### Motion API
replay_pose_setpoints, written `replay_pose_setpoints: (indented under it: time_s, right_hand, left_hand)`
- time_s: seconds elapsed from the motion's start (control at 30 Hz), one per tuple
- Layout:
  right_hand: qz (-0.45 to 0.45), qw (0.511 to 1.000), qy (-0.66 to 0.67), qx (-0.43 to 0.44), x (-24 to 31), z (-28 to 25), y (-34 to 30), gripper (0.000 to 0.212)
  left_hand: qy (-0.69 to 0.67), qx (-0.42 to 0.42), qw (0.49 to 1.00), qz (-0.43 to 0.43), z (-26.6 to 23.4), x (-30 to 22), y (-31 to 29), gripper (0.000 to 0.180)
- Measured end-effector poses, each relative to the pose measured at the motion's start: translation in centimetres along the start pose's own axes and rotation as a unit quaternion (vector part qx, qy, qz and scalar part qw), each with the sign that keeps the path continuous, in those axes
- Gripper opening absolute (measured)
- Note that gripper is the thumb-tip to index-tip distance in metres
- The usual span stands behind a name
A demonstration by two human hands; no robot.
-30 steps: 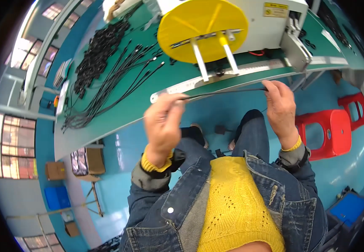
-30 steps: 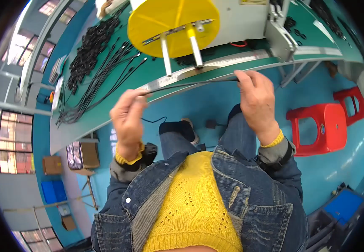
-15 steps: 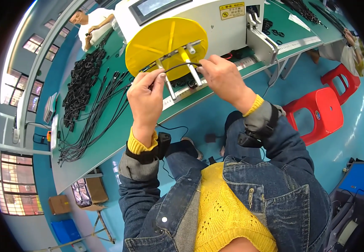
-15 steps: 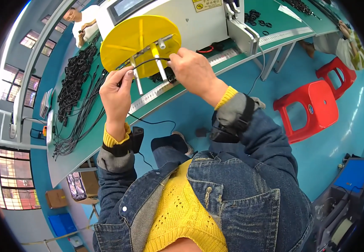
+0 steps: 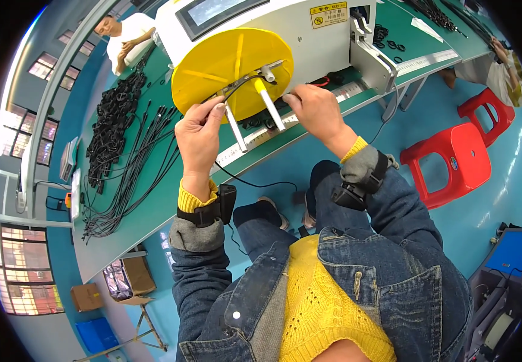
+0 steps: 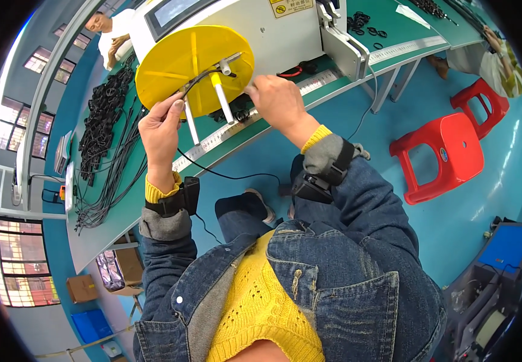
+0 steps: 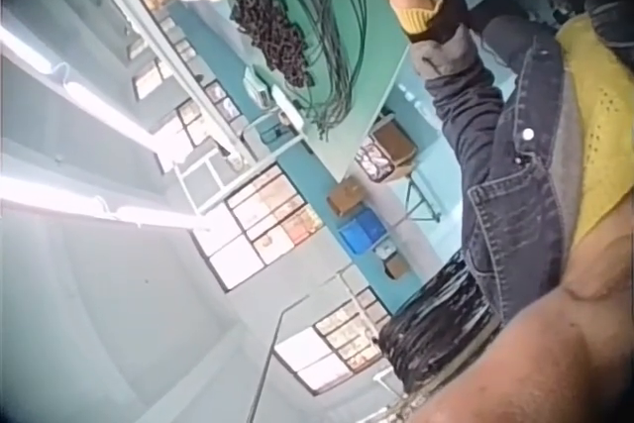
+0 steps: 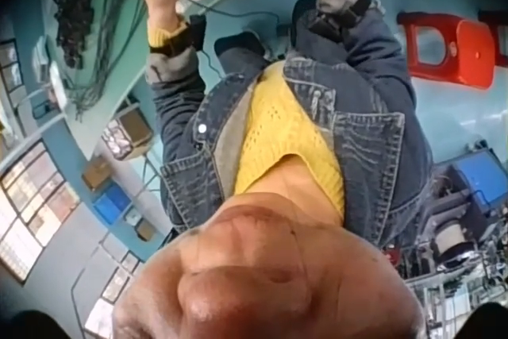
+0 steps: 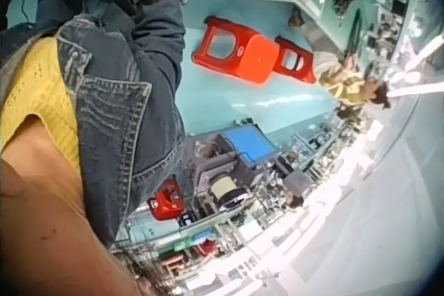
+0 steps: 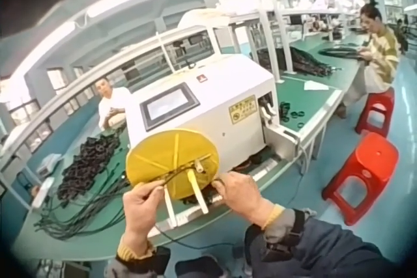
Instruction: The person picks up a cable, winds it around the rods of a machine, and removes the coiled cable. They then pick up a tie, wrap it around the cable, and secure it by hand.
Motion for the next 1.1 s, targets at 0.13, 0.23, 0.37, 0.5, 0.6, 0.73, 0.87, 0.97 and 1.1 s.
replay_pose_setpoints:
  time_s: [0.13, 0.23, 0.37, 0.5, 0.6, 0.73, 0.87, 0.97, 1.1]
  right_hand:
    - [0.022, 0.999, 0.019, 0.031, -1.4, -0.7, -2.3, 0.014]
    - [0.049, 0.996, 0.020, 0.072, -2.2, -1.0, -4.1, 0.013]
    - [0.084, 0.989, 0.039, 0.111, -3.2, -1.4, -6.1, 0.013]
    - [0.102, 0.983, 0.058, 0.138, -3.6, -1.6, -7.9, 0.013]
    - [0.109, 0.980, 0.057, 0.157, -3.2, -1.6, -8.7, 0.016]
    - [0.106, 0.977, 0.052, 0.177, -2.5, -1.4, -8.9, 0.017]
    - [0.091, 0.977, 0.050, 0.185, -2.1, -1.3, -9.3, 0.015]
    - [0.087, 0.976, 0.050, 0.191, -1.9, -1.3, -9.4, 0.015]
    - [0.087, 0.975, 0.049, 0.199, -1.7, -1.3, -9.2, 0.014]
  left_hand:
    - [-0.017, -0.001, 1.000, -0.022, -0.5, 0.5, -0.8, 0.014]
    - [-0.023, -0.012, 0.999, -0.041, -0.9, 0.8, -1.6, 0.015]
    - [-0.018, -0.034, 0.998, -0.041, -1.2, 0.4, -2.1, 0.016]
    - [0.004, -0.043, 0.999, 0.009, -1.1, -0.8, -2.8, 0.016]
    - [0.008, -0.060, 0.998, 0.029, -1.0, -1.6, -3.6, 0.017]
    - [0.032, -0.044, 0.998, 0.041, -0.3, -1.9, -4.5, 0.017]
    - [0.056, -0.061, 0.995, 0.053, 0.0, -2.0, -5.1, 0.018]
    - [0.087, -0.071, 0.988, 0.109, 0.0, -2.7, -5.9, 0.020]
    - [0.165, -0.047, 0.975, 0.141, 0.6, -3.3, -6.3, 0.026]
Point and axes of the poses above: each hand's wrist, its own y-axis towards the middle knuckle, its own z-axis out of the palm, x = y × z, the point moved 6 cm from there along y, towards the middle knuckle
